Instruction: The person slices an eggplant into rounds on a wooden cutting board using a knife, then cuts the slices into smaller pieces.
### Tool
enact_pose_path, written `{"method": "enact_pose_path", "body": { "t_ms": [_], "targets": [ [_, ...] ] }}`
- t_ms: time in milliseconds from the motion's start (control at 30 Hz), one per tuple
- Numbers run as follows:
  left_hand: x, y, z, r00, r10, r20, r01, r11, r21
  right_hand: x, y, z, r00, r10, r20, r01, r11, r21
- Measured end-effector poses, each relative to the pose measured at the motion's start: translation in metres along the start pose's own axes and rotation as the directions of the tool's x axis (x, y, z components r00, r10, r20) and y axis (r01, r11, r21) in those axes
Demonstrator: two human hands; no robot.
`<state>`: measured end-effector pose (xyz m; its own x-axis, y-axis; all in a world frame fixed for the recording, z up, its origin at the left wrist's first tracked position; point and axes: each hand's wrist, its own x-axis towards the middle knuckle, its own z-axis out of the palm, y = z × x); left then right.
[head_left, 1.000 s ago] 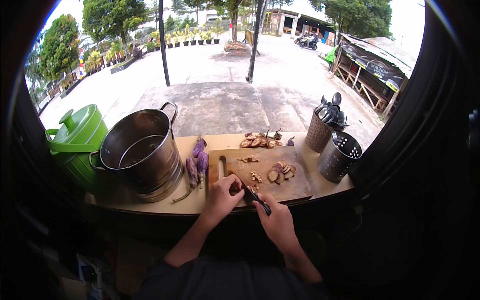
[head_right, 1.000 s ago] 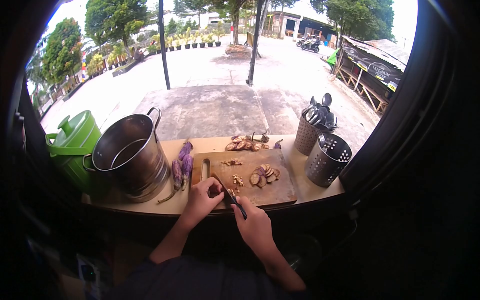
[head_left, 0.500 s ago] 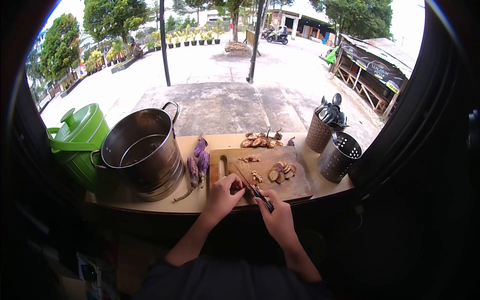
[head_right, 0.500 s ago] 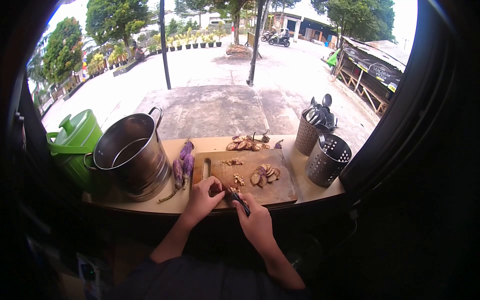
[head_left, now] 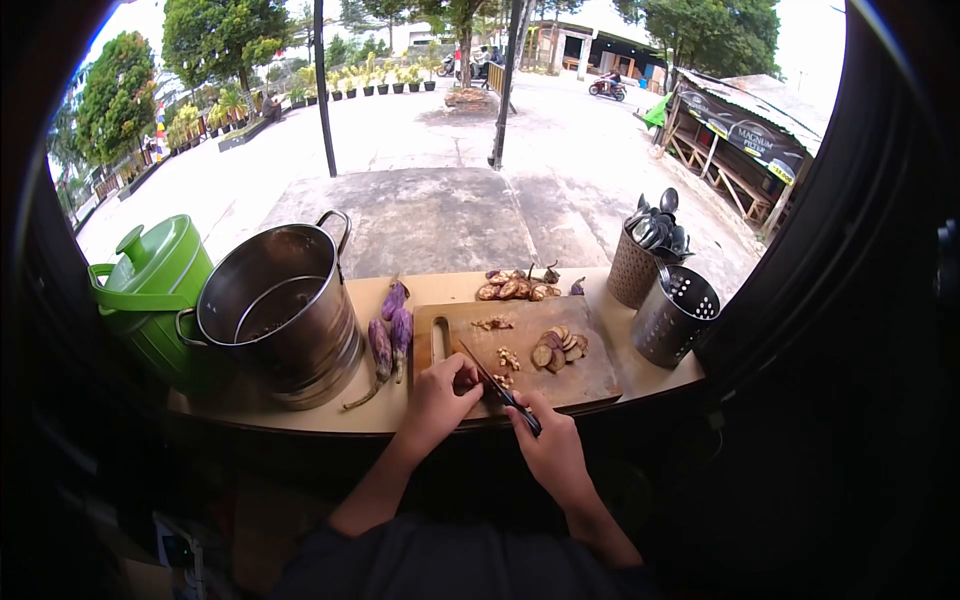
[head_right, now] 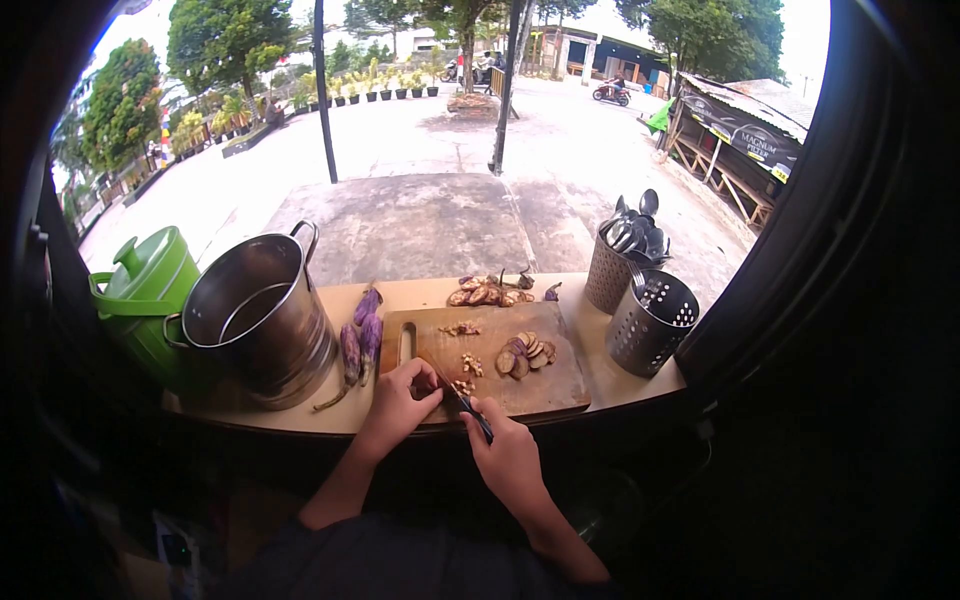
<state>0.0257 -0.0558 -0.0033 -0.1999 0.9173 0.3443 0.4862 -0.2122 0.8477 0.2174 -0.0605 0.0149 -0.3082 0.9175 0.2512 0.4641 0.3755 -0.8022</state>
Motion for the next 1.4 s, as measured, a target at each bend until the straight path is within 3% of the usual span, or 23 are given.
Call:
{"method": "enact_pose_path", "body": {
  "t_ms": [233, 433, 533, 600, 667, 733, 767, 833, 967, 1400],
  "targets": [
    [0.0, -0.002, 0.002, 1.0, 0.006, -0.017, -0.006, 1.0, -0.008, 0.007, -0.003, 0.006, 1.0, -0.016, -0.025, 0.014, 0.997, -0.081],
    [-0.001, -0.002, 0.002, 1.0, 0.008, -0.019, -0.008, 1.0, 0.018, 0.004, 0.005, 0.013, 0.977, -0.2, -0.069, 0.178, 0.953, -0.247],
    [0.0, -0.002, 0.004, 0.998, 0.051, -0.041, -0.049, 0.997, 0.067, 0.01, 0.003, 0.007, 0.992, -0.116, -0.049, 0.108, 0.983, -0.15],
    [0.0, -0.004, 0.007, 0.998, 0.033, -0.062, -0.032, 0.999, 0.01, 0.012, -0.001, 0.0, 0.999, 0.05, 0.003, -0.05, 0.996, -0.077],
    [0.0, -0.004, 0.007, 0.997, 0.013, -0.079, -0.016, 0.999, -0.048, 0.013, -0.004, -0.004, 1.0, 0.029, -0.008, -0.03, 0.991, -0.129],
    [0.0, -0.004, 0.006, 0.952, 0.281, -0.121, -0.252, 0.944, 0.211, 0.013, -0.002, -0.006, 1.0, 0.006, -0.018, -0.01, 0.984, -0.181],
    [-0.001, -0.001, 0.005, 0.952, 0.283, -0.121, -0.254, 0.944, 0.211, 0.013, 0.002, -0.005, 0.996, -0.078, -0.043, 0.069, 0.981, -0.182],
    [-0.007, 0.007, 0.003, 0.927, 0.369, 0.075, -0.356, 0.794, 0.493, 0.013, 0.003, -0.005, 0.984, -0.164, -0.067, 0.149, 0.971, -0.186],
    [-0.005, 0.0, 0.004, 0.934, 0.337, 0.12, -0.354, 0.822, 0.447, 0.009, -0.003, -0.01, 0.976, -0.215, -0.045, 0.199, 0.951, -0.238],
    [-0.003, 0.007, 0.006, 0.971, 0.237, 0.003, -0.214, 0.871, 0.441, -0.003, 0.006, -0.035, 0.968, -0.244, -0.058, 0.226, 0.949, -0.219]
  ]
}}
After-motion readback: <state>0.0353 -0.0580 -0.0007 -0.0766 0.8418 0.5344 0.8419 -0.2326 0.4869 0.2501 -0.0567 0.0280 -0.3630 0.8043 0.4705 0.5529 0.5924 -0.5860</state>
